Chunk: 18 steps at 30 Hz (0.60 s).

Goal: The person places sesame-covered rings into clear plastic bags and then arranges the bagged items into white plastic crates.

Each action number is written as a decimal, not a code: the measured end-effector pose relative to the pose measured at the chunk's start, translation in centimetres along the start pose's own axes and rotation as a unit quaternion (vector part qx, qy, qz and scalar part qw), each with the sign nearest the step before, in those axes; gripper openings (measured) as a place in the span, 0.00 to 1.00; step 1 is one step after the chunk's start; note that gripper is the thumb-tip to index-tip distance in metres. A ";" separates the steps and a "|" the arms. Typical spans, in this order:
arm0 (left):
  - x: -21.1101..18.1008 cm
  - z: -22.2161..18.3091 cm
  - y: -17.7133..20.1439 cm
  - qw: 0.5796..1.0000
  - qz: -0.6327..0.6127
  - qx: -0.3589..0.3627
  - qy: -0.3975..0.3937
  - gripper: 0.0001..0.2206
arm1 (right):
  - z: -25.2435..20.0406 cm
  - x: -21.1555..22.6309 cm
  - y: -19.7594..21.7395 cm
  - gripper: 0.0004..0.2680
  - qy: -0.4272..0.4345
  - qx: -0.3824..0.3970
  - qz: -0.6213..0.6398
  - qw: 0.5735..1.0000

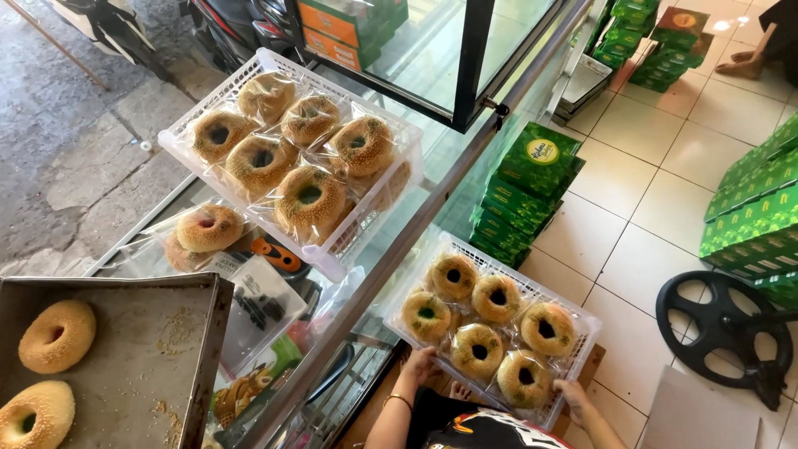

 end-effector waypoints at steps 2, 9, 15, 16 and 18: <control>0.1 0.1 -0.1 1.000 -0.004 0.015 -0.002 0.10 | -0.1 0.0 -0.1 0.05 -0.004 0.000 -0.011 1.000; -0.6 0.7 -0.8 0.998 -0.059 0.010 -0.001 0.07 | 2.6 -1.5 0.7 0.03 0.002 -0.016 -0.015 1.000; -0.9 1.2 -2.7 0.990 -0.122 0.073 -0.004 0.04 | 2.6 -0.4 1.3 0.04 0.034 0.033 0.043 0.998; -1.0 0.9 -3.0 0.990 -0.121 0.074 -0.004 0.04 | 2.7 -0.1 1.6 0.04 0.035 0.033 0.044 0.998; -1.7 0.0 -3.5 0.981 -0.152 0.113 -0.030 0.06 | 2.7 0.0 1.8 0.05 0.039 0.045 0.040 0.997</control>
Point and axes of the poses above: each hand's wrist, its own z-axis towards the middle knuckle, its own y-axis out of the back of the hand, x = y × z, the point moved 8 cm from there along z, towards the middle knuckle, and after that the axes turned 1 degree about -x, right-handed, at the moved point
